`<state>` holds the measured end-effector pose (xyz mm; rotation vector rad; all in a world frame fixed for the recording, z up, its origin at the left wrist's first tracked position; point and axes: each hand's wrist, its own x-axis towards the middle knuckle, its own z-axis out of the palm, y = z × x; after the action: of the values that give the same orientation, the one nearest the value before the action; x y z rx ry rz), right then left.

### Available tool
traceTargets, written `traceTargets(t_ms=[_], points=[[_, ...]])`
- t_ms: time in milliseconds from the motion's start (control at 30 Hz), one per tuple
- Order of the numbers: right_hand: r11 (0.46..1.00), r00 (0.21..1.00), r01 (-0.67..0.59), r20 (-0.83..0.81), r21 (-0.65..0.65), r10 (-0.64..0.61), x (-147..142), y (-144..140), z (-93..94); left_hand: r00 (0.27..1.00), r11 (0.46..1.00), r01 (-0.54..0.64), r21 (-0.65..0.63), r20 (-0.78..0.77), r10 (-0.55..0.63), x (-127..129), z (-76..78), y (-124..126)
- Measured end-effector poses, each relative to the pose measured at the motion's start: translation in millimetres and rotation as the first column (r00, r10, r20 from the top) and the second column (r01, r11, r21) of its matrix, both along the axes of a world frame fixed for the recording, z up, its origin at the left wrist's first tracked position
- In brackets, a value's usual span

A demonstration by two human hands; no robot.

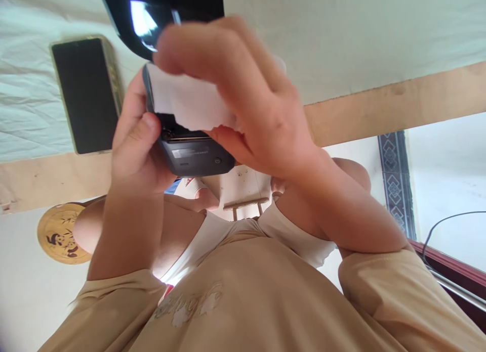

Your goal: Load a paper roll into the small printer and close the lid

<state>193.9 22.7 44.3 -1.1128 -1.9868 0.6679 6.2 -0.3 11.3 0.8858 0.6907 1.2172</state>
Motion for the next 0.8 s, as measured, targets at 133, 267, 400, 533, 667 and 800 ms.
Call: traceTargets(t_ms=[133, 267, 400, 533, 667, 800], points=[[0.947, 0.993, -0.047, 0.114, 0.318, 0.011, -11.3, -3.6, 0.9, 0.999, 1.0, 0.009, -0.024, 0.032, -0.008, 0.0, -0.7, 0.0], [0.931, 0.986, -0.022, 0.164, 0.366, -0.042, -10.6, -4.3, -4.6, 0.998, 0.999, 0.021, -0.047, 0.056, -0.018, -0.4, 1.7, -1.8], [0.921, 0.986, -0.002, 0.154, 0.389, -0.063, -9.7, -3.7, -6.2, 0.998, 0.999, 0.028, -0.041, 0.048, -0.026, -0.9, 1.3, -3.6], [0.909, 0.987, 0.047, 0.118, 0.415, -0.105, -11.5, -4.6, -4.2, 1.0, 0.999, 0.004, -0.038, -0.016, -0.005, -1.0, -0.2, -4.2], [0.905, 0.984, 0.047, 0.138, 0.422, -0.115, -12.2, -5.0, -5.9, 0.999, 0.999, 0.016, -0.041, -0.035, -0.018, -0.4, -0.3, -3.9], [0.863, 0.983, 0.05, 0.127, 0.502, -0.132, -11.2, -6.1, -6.7, 1.0, 1.0, 0.019, -0.022, -0.002, -0.019, 1.4, 0.8, -3.5]])
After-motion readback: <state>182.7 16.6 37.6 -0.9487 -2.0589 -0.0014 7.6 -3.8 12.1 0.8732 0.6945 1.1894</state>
